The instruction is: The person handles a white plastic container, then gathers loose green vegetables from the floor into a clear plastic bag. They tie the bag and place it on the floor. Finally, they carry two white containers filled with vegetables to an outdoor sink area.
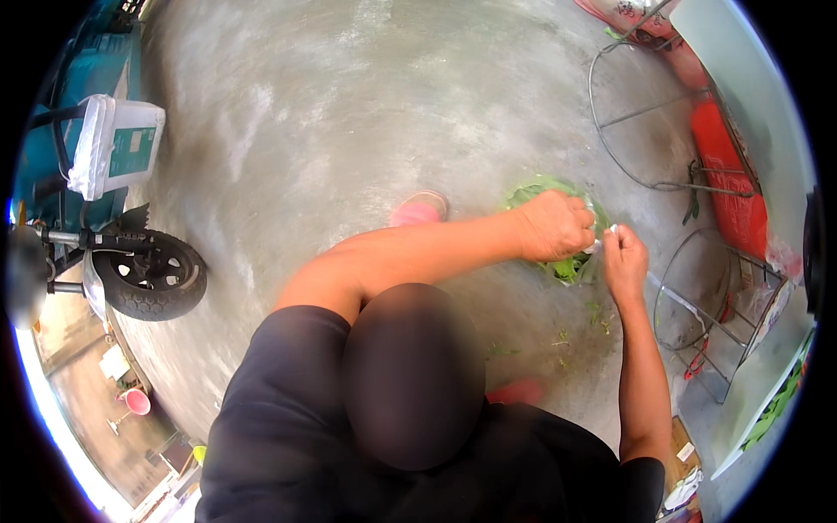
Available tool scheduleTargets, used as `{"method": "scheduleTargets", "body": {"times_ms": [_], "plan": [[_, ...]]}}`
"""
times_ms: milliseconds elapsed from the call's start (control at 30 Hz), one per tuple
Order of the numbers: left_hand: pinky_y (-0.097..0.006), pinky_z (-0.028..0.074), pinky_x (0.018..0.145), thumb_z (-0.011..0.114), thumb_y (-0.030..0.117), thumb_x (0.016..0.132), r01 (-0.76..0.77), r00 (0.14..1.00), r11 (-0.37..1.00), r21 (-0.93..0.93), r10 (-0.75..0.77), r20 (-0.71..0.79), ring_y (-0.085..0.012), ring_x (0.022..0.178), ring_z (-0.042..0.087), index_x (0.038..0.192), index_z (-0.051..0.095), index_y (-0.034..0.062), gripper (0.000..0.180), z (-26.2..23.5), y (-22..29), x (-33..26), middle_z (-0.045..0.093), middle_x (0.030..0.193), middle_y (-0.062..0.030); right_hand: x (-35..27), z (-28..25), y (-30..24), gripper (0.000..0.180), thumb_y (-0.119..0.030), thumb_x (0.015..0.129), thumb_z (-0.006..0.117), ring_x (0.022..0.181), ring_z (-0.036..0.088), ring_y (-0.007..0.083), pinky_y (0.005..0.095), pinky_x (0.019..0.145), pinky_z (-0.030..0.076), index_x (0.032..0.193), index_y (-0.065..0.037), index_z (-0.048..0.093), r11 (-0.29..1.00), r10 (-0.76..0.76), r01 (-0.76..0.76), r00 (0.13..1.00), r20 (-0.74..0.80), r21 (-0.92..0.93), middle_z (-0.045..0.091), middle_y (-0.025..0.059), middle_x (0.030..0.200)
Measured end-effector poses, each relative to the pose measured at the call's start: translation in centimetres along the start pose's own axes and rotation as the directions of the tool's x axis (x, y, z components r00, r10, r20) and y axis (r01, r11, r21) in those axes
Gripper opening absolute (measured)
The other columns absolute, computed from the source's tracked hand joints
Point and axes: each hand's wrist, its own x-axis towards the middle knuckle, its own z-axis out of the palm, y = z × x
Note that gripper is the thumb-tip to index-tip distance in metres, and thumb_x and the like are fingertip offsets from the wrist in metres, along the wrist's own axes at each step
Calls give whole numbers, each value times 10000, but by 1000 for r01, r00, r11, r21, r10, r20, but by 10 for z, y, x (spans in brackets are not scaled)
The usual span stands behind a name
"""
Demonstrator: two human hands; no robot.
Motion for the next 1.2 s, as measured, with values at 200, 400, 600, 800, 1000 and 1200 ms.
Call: {"method": "scheduleTargets", "body": {"times_ms": [200,400,600,800,1000,1200], "plan": [[-323,453,536,609,174,620,78,990,997,-16,-76,116,-196,658,530,589,534,109,104,5,-5,-16,505,650,-16,6,-5,23,224,-167,778,521,646,496,372,442,563,379,641,-4,450,958,-53,49,999,-8,-283,510,178,664],[-350,460,582,608,168,630,148,972,985,-89,-129,195,-225,682,545,611,546,104,91,8,-17,-30,524,665,-27,8,-7,43,220,-190,778,508,669,515,377,444,582,392,652,-11,479,928,-11,28,999,48,-371,527,186,695],[-362,461,608,606,169,634,215,943,974,-67,-189,275,-235,726,565,647,552,102,87,4,-17,-37,546,693,-36,5,-4,50,269,-233,768,552,607,501,354,425,546,386,635,-12,477,955,99,-57,986,132,-289,532,164,660],[-360,456,623,598,242,674,178,946,983,-38,-161,280,-232,728,571,678,560,110,137,4,-21,-43,566,704,-33,5,-1,64,227,-230,797,630,566,423,75,247,501,341,701,-51,530,949,246,-257,966,84,181,478,-17,608],[-349,449,637,589,299,702,104,929,993,53,-115,351,-217,727,583,680,572,115,187,8,-14,-47,589,717,-32,25,-16,43,133,-208,851,588,577,385,26,180,527,310,808,-87,554,726,361,-281,933,0,627,468,-52,641],[-335,422,575,621,304,655,15,971,999,41,-24,237,-204,642,548,654,524,114,213,18,-13,-58,530,654,-20,29,-10,4,162,-227,879,540,577,412,42,189,535,334,763,-113,536,668,297,-255,953,64,699,496,-39,664]]}}
